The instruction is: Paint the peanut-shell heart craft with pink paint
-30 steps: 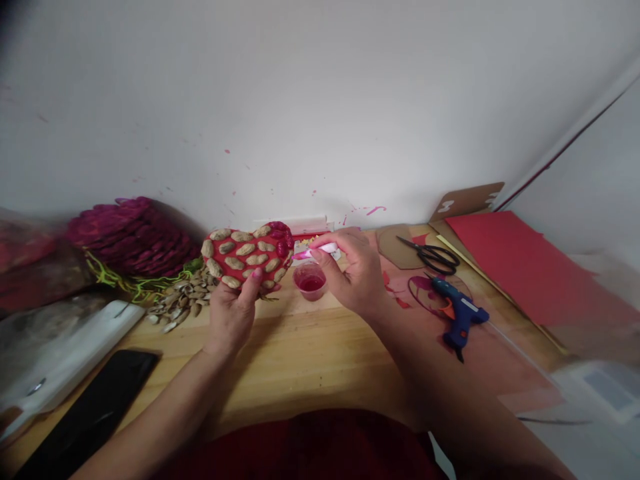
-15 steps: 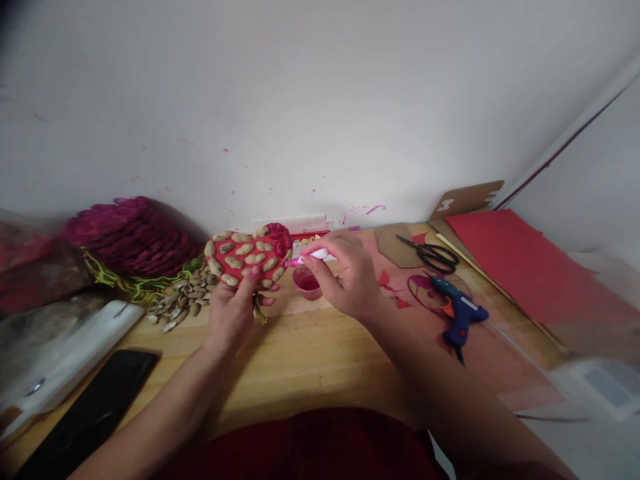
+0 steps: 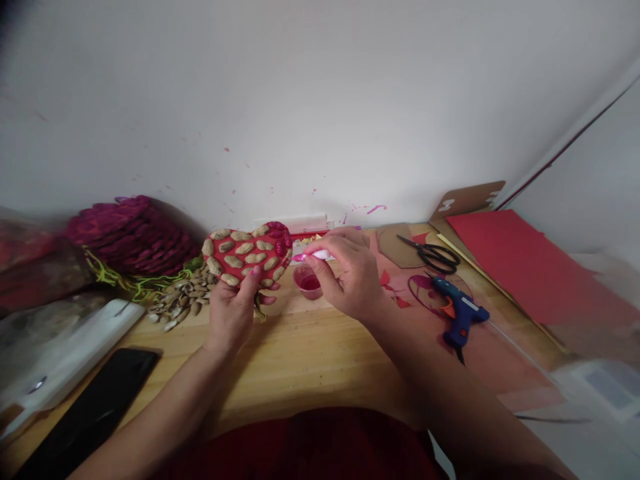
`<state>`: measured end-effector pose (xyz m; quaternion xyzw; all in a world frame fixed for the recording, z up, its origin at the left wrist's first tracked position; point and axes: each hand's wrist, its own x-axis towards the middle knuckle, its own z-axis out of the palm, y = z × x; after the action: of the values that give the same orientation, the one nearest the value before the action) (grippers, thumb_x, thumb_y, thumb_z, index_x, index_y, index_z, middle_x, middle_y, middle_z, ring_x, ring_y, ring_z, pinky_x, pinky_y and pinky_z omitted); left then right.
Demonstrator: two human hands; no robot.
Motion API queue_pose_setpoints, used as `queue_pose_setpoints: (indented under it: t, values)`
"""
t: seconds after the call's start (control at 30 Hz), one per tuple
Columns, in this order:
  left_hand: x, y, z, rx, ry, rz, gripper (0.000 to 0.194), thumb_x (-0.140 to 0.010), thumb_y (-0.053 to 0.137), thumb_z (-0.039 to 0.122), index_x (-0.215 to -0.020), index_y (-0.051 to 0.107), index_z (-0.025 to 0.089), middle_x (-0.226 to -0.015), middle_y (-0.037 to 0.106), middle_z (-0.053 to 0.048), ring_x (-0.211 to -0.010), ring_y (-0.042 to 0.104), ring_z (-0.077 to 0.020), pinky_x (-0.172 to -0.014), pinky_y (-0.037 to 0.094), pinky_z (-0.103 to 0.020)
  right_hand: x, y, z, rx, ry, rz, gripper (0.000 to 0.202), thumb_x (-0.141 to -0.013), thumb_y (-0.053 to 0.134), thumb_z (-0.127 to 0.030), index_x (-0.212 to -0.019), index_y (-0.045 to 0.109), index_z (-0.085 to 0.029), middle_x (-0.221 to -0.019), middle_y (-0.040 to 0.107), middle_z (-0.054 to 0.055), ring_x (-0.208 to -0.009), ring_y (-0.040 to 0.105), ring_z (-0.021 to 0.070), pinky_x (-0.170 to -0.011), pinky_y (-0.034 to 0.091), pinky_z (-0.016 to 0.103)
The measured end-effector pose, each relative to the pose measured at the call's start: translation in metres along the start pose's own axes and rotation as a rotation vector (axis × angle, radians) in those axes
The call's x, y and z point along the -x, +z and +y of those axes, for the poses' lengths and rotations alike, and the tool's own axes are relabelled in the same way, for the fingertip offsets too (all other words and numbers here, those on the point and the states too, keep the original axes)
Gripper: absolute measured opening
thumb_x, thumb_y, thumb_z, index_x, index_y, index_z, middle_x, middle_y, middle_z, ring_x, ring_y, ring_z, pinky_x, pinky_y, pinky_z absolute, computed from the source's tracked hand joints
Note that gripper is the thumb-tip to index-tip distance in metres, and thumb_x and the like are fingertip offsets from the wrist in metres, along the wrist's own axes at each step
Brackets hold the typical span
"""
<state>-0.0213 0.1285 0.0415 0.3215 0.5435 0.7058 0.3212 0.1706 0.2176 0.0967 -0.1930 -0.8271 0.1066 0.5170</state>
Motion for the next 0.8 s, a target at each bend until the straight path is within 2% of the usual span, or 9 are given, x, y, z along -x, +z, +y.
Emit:
queue_pose_setpoints:
  t: [0.13,0.23,0.43,0.5,0.67,0.8]
  values:
    - [-0.002,0.0,-0.001,0.039,-0.02,-0.008,0.047,-0.077,0.088,0.059,-0.091,0.078,0.015,-0.08,0.079,-0.007,-0.062,0.075,-0.0195,-0.043,0.055,-0.022,0.0,0.0,0.001,-0.055,0.034,-0.025,0.008,-0.099,0.066,-0.021,-0.097,0.073,-0.026,-0.092,0.08,0.001,-0.094,0.073,0.0221,-0.088,0.053,0.041]
    - [-0.002,0.002,0.002,0.124,-0.099,0.015,0.051,-0.069,0.093,0.058,-0.092,0.077,0.014,-0.077,0.079,-0.005,-0.057,0.074,-0.0178,-0.042,0.053,-0.02,-0.001,0.0,0.003,-0.064,0.048,-0.028,0.008,-0.099,0.066,-0.022,-0.096,0.073,-0.025,-0.092,0.079,0.002,-0.093,0.072,0.0221,-0.088,0.053,0.042]
    - [-0.002,0.009,0.009,0.286,-0.259,0.09,0.054,-0.053,0.102,0.045,-0.086,0.075,0.013,-0.073,0.079,-0.003,-0.052,0.071,-0.0141,-0.038,0.048,-0.016,-0.002,-0.002,0.004,-0.105,0.055,0.005,0.007,-0.099,0.067,-0.022,-0.099,0.073,-0.025,-0.094,0.078,0.002,-0.093,0.07,0.021,-0.086,0.054,0.04]
    - [-0.002,0.009,0.01,0.312,-0.285,0.095,0.049,-0.054,0.102,0.04,-0.085,0.075,0.013,-0.072,0.078,-0.003,-0.052,0.071,-0.0139,-0.038,0.048,-0.015,-0.001,-0.001,0.002,-0.12,0.044,-0.008,0.007,-0.1,0.067,-0.022,-0.099,0.073,-0.026,-0.094,0.079,0.002,-0.095,0.071,0.0213,-0.088,0.053,0.041]
    - [-0.002,0.01,0.011,0.341,-0.316,0.113,0.03,-0.068,0.094,0.028,-0.085,0.076,0.013,-0.073,0.079,-0.003,-0.052,0.071,-0.0126,-0.039,0.047,-0.014,-0.001,0.0,0.001,-0.078,0.019,-0.035,0.01,-0.099,0.066,-0.022,-0.098,0.073,-0.027,-0.092,0.079,0.001,-0.096,0.072,0.0227,-0.091,0.053,0.044]
    - [-0.002,0.009,0.011,0.362,-0.335,0.116,0.026,-0.07,0.093,0.025,-0.085,0.077,0.012,-0.074,0.079,-0.003,-0.052,0.072,-0.0121,-0.039,0.048,-0.014,-0.001,-0.001,0.0,-0.091,0.033,-0.03,0.01,-0.1,0.066,-0.023,-0.099,0.074,-0.029,-0.094,0.08,0.001,-0.096,0.072,0.0228,-0.091,0.055,0.045]
